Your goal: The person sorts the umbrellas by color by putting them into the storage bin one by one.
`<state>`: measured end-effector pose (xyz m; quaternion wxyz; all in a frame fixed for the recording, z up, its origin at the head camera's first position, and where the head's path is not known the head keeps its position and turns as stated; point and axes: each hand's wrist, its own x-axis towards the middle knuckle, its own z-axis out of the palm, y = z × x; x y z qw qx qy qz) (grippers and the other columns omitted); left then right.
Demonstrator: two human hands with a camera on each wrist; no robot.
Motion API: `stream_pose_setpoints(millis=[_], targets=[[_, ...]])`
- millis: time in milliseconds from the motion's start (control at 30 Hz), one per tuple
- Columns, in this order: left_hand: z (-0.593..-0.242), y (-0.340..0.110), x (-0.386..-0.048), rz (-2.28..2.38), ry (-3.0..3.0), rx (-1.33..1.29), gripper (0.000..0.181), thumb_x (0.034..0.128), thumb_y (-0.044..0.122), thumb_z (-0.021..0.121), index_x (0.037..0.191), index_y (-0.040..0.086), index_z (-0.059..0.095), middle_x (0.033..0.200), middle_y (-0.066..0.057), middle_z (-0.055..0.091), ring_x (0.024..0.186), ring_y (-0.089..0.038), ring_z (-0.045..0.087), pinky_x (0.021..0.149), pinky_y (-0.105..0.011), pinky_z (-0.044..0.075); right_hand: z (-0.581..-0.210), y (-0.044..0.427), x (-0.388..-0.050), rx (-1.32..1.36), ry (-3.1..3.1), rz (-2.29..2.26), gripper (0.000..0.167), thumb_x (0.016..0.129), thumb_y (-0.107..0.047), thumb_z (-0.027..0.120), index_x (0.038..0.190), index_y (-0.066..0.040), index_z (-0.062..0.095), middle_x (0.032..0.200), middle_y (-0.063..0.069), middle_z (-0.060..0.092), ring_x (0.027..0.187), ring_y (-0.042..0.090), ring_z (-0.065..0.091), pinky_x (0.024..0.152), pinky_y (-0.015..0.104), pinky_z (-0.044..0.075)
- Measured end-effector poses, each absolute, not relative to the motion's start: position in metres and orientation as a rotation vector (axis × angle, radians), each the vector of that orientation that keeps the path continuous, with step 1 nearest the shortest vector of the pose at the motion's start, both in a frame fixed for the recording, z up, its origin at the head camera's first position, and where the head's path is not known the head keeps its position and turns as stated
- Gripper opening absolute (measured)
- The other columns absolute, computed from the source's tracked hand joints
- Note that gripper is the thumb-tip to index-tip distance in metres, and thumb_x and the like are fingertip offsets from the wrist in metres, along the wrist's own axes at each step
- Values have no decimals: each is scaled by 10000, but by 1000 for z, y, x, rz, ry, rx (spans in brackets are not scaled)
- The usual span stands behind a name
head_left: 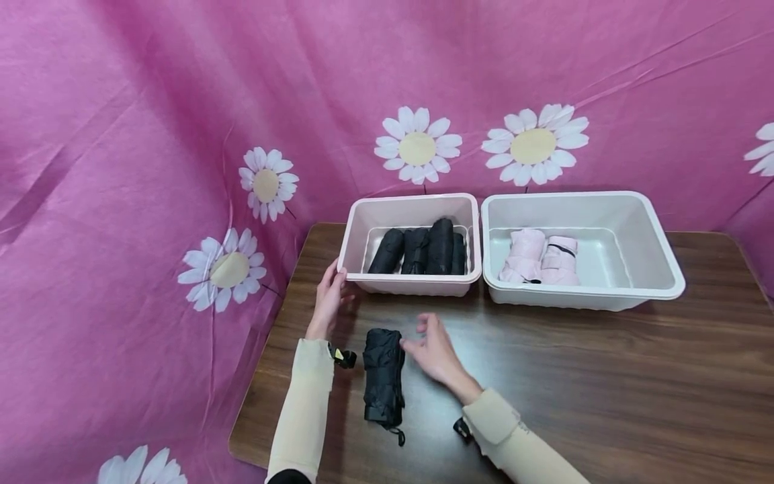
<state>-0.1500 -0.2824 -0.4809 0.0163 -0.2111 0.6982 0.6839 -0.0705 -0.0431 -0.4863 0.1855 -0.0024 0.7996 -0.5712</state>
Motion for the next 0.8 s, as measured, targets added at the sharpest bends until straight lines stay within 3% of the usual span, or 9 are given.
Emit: stream_pose_setpoints(millis=[100,267,600,800], targets=[[-481,-284,-149,2117,2177,-668,460,1007,280,478,1462,254,413,1463,-169,430,1171,-333,498,827,-437,530,-502,-56,-51,-71,2278,-1485,669,834,-261,717,1343,32,398,1171,216,529,954,255,577,783,390,511],[-480,-283,-149,2122,2174,-675,459,1003,282,488,1456,266,423,1467,-146,438,1161,-347,516,784,-391,540,-514,-73,-27,-113,2306,-1375,849,823,-364,725,1418,60,294,1323,312,417,1143,384,538,939,516,478],[-482,-283,-149,2134,2169,-666,455,1006,277,481,1457,264,423,1478,-114,432,1178,-309,504,822,-423,529,-524,-91,-8,-119,2334,-1282,1064,754,-397,787,1467,95,170,1278,357,385,1037,414,566,895,513,503],[-480,-283,-147,2144,2144,-638,478,1008,284,478,1477,243,394,1491,-135,411,1199,-304,471,898,-508,504,-524,-92,-11,-83,2344,-1222,1096,715,-417,818,1462,93,199,1344,365,413,1098,441,562,881,522,509]])
